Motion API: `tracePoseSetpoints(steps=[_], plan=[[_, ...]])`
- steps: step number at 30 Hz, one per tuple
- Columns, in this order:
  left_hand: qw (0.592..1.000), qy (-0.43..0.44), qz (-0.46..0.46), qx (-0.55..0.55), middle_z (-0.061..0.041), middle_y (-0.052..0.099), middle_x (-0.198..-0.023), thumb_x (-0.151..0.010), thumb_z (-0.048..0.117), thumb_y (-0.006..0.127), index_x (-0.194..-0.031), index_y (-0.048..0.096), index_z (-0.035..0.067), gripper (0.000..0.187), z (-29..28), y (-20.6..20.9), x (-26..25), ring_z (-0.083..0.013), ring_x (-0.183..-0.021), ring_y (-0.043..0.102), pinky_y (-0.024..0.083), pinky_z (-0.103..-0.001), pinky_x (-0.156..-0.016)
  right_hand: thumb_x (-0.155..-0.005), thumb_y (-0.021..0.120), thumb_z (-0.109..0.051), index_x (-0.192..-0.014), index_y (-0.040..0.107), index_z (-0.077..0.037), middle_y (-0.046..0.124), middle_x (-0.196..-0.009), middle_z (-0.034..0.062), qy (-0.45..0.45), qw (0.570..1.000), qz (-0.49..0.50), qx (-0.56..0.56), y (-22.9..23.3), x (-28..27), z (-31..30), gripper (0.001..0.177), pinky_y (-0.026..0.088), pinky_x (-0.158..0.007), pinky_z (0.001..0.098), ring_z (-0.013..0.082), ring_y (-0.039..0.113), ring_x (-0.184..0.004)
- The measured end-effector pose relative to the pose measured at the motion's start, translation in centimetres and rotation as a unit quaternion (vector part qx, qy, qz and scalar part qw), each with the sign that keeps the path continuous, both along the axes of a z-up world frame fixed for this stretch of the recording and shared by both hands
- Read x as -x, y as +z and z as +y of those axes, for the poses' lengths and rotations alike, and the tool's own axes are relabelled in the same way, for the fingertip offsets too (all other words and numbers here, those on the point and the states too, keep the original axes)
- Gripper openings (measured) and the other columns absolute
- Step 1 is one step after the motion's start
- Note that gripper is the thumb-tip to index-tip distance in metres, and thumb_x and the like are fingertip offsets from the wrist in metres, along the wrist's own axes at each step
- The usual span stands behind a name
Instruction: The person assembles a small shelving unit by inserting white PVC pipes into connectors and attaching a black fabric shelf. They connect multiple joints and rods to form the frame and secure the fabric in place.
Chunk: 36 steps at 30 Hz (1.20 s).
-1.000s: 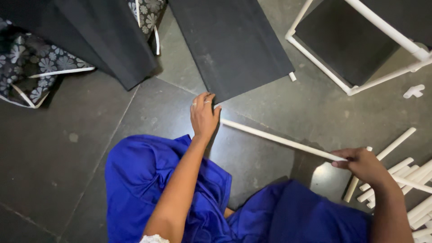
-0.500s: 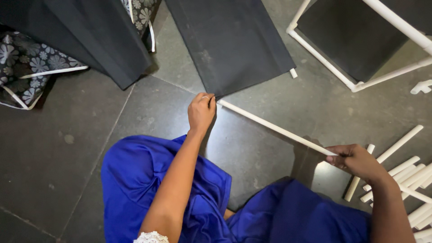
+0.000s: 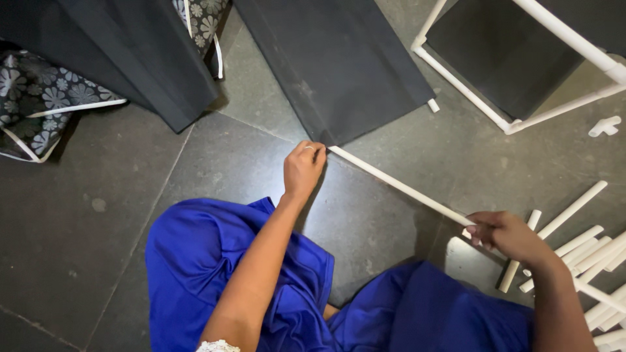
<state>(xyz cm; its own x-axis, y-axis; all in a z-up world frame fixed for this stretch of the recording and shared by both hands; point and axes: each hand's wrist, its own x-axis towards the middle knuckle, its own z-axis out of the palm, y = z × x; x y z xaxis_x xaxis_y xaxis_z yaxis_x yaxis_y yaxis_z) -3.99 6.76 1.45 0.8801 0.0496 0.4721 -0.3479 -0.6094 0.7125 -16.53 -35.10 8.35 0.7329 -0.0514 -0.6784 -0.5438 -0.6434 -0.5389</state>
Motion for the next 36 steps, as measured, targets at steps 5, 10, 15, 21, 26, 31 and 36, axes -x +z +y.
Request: tracePoseSetpoints(steps=[5,10,15,21,26,31,36], plan=[[0.999,-0.041,-0.012,-0.006,-0.012,0.072,-0.091,-0.088,0.009,0.073,-0.088,0.074,0.005,0.004,-3.7,-0.2,1.3,-0.0318,-0.081,0.070,0.057,-0.040,-0.073,-0.095,0.063,-0.029,-0.099,0.077,-0.002,0.063,-0.066,0.0067,0.062,0.998,-0.010,-0.004,0.1,-0.3,3.4,0.030,0.045,-0.057,0.0348,0.0176,0.054,-0.060],[0.989,-0.144,-0.031,0.018,-0.010,0.068,-0.087,-0.088,0.009,0.072,-0.086,0.070,0.005,0.004,-9.4,1.0,4.9,-0.0309,-0.079,0.069,0.056,-0.042,-0.072,-0.097,0.066,-0.032,-0.110,0.072,-0.007,0.070,-0.077,0.0182,0.098,0.978,-0.130,0.132,-0.4,-1.3,10.3,0.029,0.052,-0.070,0.0398,0.0285,0.066,-0.070],[0.989,-0.141,0.007,0.033,-0.007,0.068,-0.086,-0.087,0.010,0.072,-0.085,0.070,0.006,0.005,-11.4,1.8,6.3,-0.0297,-0.080,0.069,0.056,-0.042,-0.072,-0.081,0.077,-0.027,-0.117,0.070,-0.011,0.077,-0.102,0.0147,0.160,0.969,-0.153,0.110,-0.2,-1.7,9.2,0.040,0.055,-0.085,0.0404,0.0302,0.074,-0.095],[0.993,-0.109,0.041,0.019,-0.008,0.070,-0.087,-0.084,0.012,0.072,-0.083,0.072,0.007,0.005,-10.3,0.6,5.8,-0.0321,-0.080,0.069,0.055,-0.043,-0.073,-0.087,0.070,-0.032,-0.104,0.083,-0.014,0.080,-0.099,0.0101,0.268,0.911,0.168,0.263,-0.7,-0.6,3.7,0.029,0.061,-0.087,0.0408,0.0280,0.076,-0.096],[0.985,-0.152,0.075,0.025,-0.010,0.069,-0.087,-0.088,0.014,0.070,-0.082,0.072,0.006,0.010,-12.6,0.4,8.1,-0.0336,-0.083,0.069,0.055,-0.045,-0.078,-0.088,0.073,-0.036,-0.110,0.079,-0.021,0.076,-0.095,0.0134,0.205,0.926,-0.040,0.313,-1.9,-1.3,5.6,0.027,0.057,-0.081,0.0480,0.0356,0.072,-0.094],[0.981,-0.165,0.089,0.048,-0.009,0.070,-0.091,-0.089,0.016,0.068,-0.082,0.070,0.007,0.012,-15.0,1.0,9.7,-0.0332,-0.087,0.069,0.056,-0.045,-0.081,-0.087,0.073,-0.033,-0.107,0.071,-0.008,0.076,-0.090,0.0168,0.181,0.926,-0.238,0.230,-3.4,-2.5,7.7,0.032,0.057,-0.079,0.0478,0.0389,0.073,-0.090],[0.978,-0.164,0.118,0.041,-0.009,0.070,-0.089,-0.090,0.017,0.068,-0.083,0.071,0.008,0.011,-14.7,1.4,9.3,-0.0323,-0.087,0.070,0.056,-0.044,-0.080,-0.084,0.077,-0.025,-0.102,0.077,-0.009,0.079,-0.081,0.0137,0.191,0.942,0.075,0.266,-3.5,-2.2,3.9,0.024,0.063,-0.066,0.0411,0.0293,0.077,-0.074]])
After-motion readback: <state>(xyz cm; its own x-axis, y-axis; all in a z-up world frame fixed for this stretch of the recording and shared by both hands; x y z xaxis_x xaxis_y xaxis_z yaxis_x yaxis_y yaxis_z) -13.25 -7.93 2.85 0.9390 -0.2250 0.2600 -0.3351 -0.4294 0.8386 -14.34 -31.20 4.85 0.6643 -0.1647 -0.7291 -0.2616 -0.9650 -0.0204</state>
